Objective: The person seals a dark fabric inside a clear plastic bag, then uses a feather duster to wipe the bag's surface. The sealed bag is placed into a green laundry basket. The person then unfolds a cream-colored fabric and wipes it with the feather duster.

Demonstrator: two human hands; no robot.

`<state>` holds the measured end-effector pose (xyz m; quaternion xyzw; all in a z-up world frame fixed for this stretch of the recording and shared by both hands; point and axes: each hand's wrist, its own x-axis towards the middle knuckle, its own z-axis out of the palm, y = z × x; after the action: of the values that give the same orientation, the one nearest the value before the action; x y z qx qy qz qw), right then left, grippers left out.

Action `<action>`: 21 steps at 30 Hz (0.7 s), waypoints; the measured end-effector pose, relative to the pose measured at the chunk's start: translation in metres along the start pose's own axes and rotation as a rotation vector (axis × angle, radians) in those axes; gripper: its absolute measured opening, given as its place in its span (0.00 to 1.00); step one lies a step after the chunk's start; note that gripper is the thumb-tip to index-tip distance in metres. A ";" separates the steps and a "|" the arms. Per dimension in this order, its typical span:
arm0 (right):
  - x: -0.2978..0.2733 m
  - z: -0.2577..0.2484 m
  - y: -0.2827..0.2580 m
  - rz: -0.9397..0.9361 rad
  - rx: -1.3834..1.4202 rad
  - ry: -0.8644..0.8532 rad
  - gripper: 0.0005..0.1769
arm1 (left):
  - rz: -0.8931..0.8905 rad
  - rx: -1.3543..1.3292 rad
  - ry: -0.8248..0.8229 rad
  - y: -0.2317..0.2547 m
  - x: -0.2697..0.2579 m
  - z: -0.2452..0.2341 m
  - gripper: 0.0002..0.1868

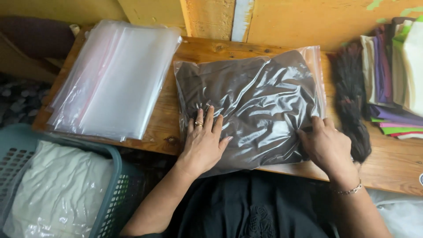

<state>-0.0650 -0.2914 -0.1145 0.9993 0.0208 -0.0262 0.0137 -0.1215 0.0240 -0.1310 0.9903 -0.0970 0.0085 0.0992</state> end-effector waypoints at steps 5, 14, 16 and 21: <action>0.045 0.004 -0.003 -0.221 -0.077 0.222 0.10 | -0.099 -0.103 -0.130 0.029 -0.022 -0.028 0.38; 0.139 0.007 -0.022 -0.594 -0.157 0.975 0.20 | 0.548 -0.787 -0.125 0.068 -0.047 -0.024 0.33; 0.118 -0.010 -0.045 -0.603 0.177 0.515 0.35 | 0.574 -0.828 -0.268 0.059 -0.045 -0.025 0.30; 0.086 -0.013 -0.052 -0.381 0.236 0.025 0.40 | 0.150 -0.269 0.038 0.012 -0.002 -0.039 0.31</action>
<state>0.0192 -0.2357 -0.1076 0.9723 0.2062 -0.0182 -0.1086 -0.1259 0.0202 -0.0903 0.9578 -0.1689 0.0217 0.2317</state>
